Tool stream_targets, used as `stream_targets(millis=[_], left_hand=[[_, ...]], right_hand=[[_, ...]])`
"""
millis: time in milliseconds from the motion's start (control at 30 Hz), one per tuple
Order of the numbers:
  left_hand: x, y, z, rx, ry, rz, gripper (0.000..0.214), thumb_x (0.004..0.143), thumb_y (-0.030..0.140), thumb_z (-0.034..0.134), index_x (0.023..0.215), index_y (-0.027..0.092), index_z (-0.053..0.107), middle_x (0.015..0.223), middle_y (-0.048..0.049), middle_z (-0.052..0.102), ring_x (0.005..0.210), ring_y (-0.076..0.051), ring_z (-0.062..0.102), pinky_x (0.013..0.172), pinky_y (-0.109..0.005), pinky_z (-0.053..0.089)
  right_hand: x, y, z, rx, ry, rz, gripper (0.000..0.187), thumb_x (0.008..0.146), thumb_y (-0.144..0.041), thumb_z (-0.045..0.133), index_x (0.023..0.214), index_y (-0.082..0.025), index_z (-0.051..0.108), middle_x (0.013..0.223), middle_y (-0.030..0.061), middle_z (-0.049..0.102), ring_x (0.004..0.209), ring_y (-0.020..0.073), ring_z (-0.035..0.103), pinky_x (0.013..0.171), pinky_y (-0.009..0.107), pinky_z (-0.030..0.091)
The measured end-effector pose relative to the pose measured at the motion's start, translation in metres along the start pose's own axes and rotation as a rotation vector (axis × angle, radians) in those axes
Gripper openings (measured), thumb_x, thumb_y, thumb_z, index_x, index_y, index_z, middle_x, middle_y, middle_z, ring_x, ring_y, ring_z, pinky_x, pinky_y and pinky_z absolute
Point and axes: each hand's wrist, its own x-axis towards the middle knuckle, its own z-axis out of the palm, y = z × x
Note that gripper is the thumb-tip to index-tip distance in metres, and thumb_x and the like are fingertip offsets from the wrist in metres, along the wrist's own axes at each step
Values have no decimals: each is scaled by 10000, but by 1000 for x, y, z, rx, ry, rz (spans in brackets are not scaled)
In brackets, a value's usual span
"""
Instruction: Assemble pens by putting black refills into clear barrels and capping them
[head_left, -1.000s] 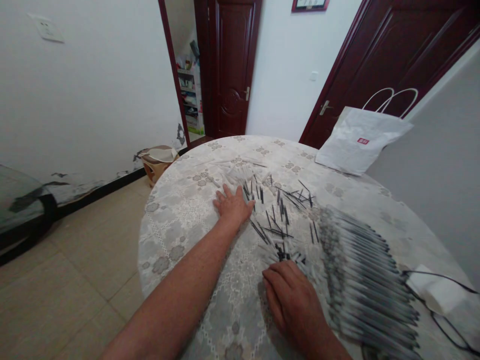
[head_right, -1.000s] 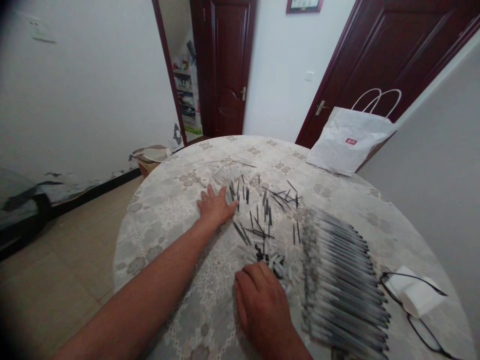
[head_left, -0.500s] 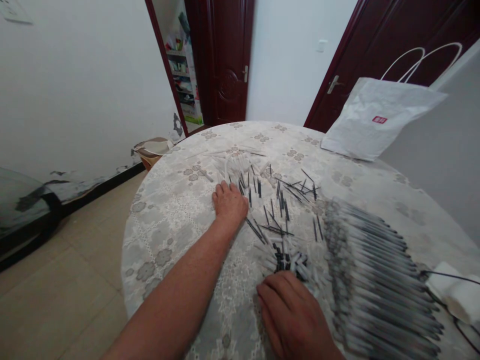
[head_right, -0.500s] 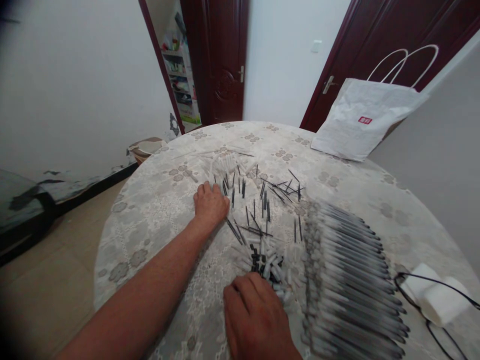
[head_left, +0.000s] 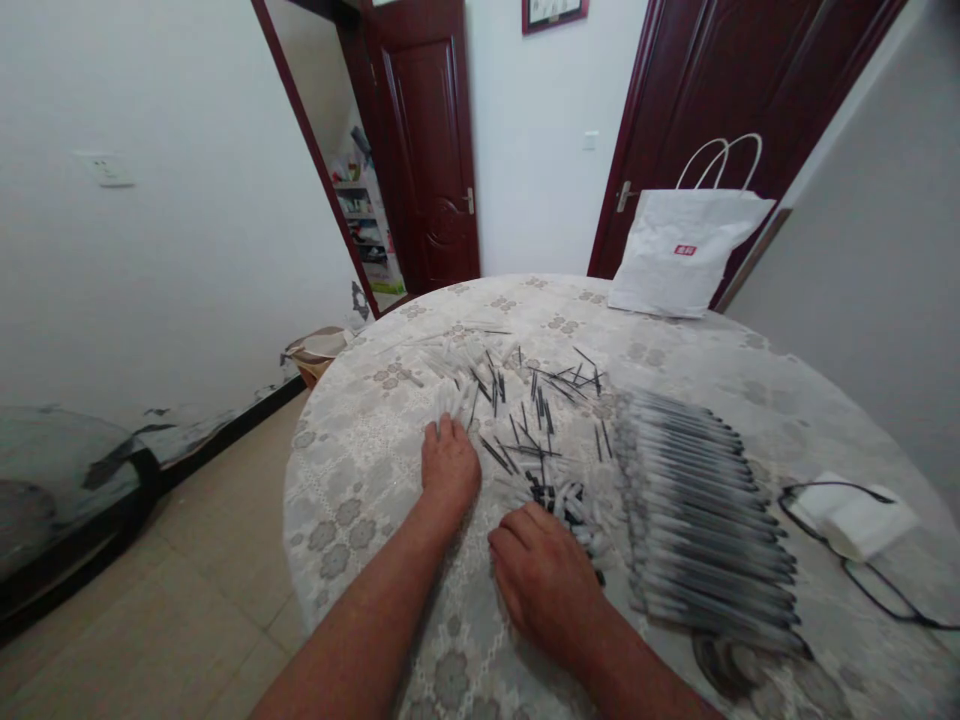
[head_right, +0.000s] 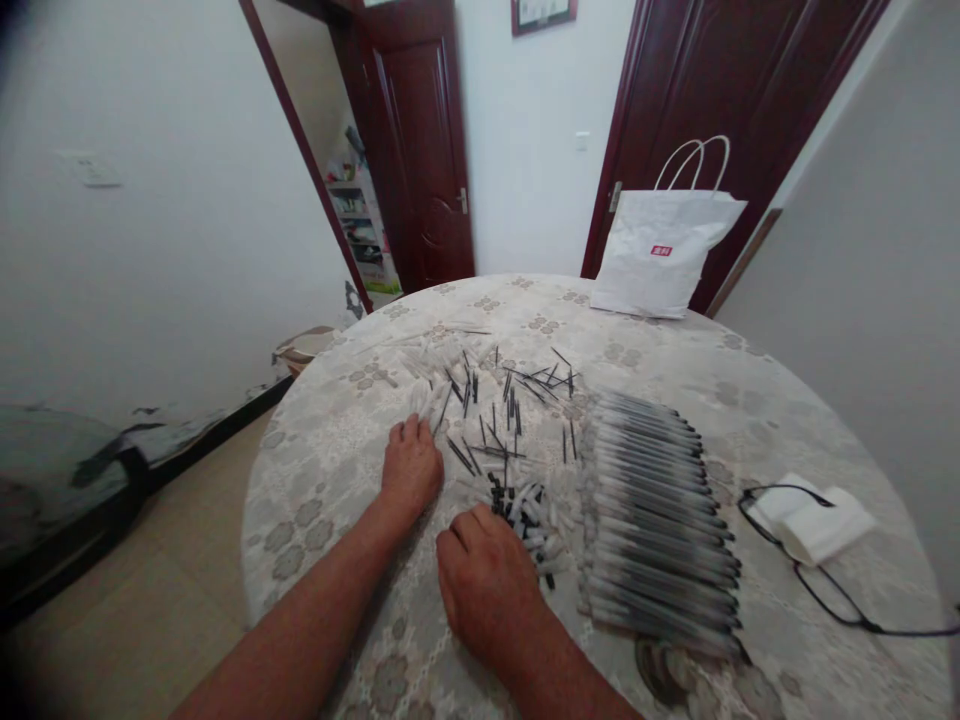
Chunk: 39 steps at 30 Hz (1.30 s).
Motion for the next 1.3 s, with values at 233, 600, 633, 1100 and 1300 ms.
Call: stream_targets(millis=[233,600,633,1100,1300], left_hand=[[-58,13,-3,22,27,190,458,886,94,442,1305,118,625,1329,-203,618,1322,-327,489,1093,-521,380],[-73,14,-17,-367,214,75,417,979,214,439,1393,181,479,1358,-166,533,1268,-264,546,1051,-448,488],[-73,13,-17,-398,230,64,401,973,205,444,1370,181,494,1331,-162,544,1261,-261,552,1058,-447,486],[-66,-4,-17,-817,209,-24,143,876,223,570,922,194,702,1010,-79,676,995,-218,652,946,-366,511],[-57,-16,-17,-1026,130,-432,314,756,162,593,1047,189,707,945,-70,685,801,-210,662,819,-356,521]], right_hand=[[-2,-5,1,19,56,-36,66,887,-152,602,879,-203,644,946,67,647,893,220,554,822,364,467],[-5,9,-8,41,143,-14,130,937,-155,538,887,-190,653,881,62,624,893,220,548,835,356,456],[-5,11,-10,41,148,10,139,944,-156,532,883,-188,652,880,62,620,898,219,548,840,355,452],[-3,42,-19,-158,209,198,128,953,-166,545,992,-183,665,954,84,638,976,240,533,893,347,421],[0,53,-8,-295,193,310,229,913,-115,559,1107,-186,658,1040,97,646,1039,257,521,939,355,405]])
